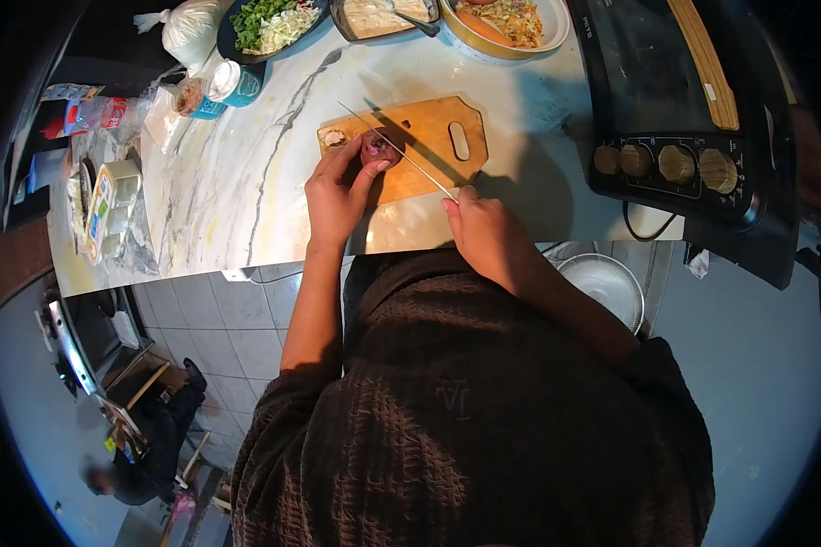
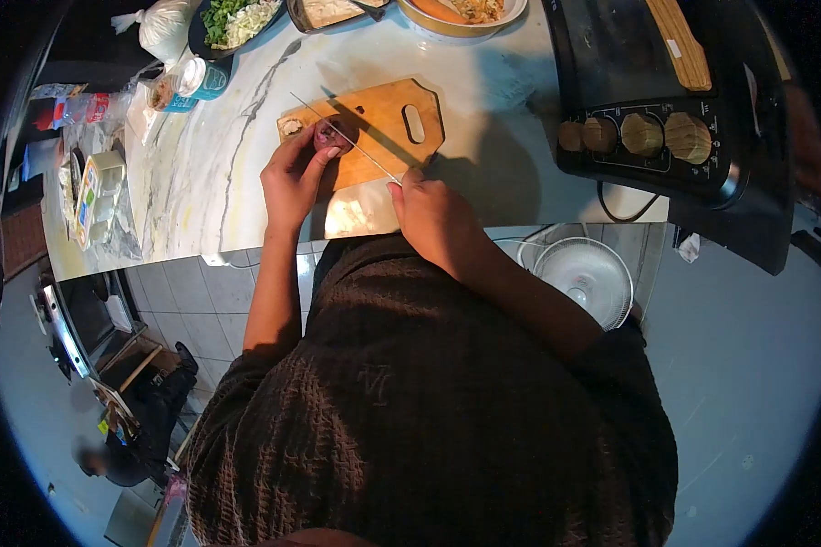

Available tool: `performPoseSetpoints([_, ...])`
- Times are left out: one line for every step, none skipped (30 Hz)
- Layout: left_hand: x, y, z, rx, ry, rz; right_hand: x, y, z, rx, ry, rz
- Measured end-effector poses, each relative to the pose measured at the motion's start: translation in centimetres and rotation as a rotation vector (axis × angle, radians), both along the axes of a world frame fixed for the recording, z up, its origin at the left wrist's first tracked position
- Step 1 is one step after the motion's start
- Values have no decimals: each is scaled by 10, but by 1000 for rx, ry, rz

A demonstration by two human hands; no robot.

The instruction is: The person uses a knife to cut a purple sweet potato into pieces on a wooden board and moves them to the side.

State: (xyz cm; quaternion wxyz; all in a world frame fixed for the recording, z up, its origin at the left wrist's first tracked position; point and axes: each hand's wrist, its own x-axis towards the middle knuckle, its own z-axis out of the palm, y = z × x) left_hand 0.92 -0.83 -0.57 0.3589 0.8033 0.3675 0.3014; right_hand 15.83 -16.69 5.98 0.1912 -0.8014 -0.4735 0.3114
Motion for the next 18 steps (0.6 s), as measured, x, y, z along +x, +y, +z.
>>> performPoseSetpoints([0,-2,-3,-22,-17,24,1,1,1,-2,1,-3])
performPoseSetpoints([0,-2,-5,-44,-33,48,3,3,3,-9,7,7])
performPoseSetpoints([0,-2,-6,-45,-31,45,4,5,6,-16,13,18])
performPoseSetpoints([0,-2,-7,-39,-35,44,4,6,8,-19,17,14])
performPoseSetpoints([0,-2,-8,-33,-40,43,5,7,10,-57,31,17])
performPoseSetpoints([0,-1,-7,-35,-40,39,6,8,13,-94,44,20])
performPoseSetpoints([1,-1,-5,10,-27,26,7,9,15,-96,44,15])
performPoseSetpoints([1,-1,-3,56,-15,14,8,10,18,-95,61,14])
performPoseSetpoints([1,-1,0,53,-14,10,8,11,20,-95,79,14])
performPoseSetpoints([2,-1,2,43,-7,12,10,12,21,-98,78,11])
performPoseSetpoints([2,-2,3,32,1,14,11,12,22,-108,100,20])
performPoseSetpoints([3,-1,3,30,1,12,13,14,22,-118,120,28])
performPoseSetpoints([3,-1,2,45,-10,9,14,15,19,-120,120,27])
performPoseSetpoints([3,-1,2,56,-20,4,14,14,15,-102,124,47])
performPoseSetpoints([2,-1,1,52,-21,2,15,15,11,-83,125,67])
performPoseSetpoints([1,-1,0,55,-12,2,15,18,6,-88,124,65])
performPoseSetpoints([0,-1,-1,58,-3,2,14,22,1,-50,109,71])
performPoseSetpoints([0,-1,-1,55,-3,2,12,25,-1,-11,95,79])
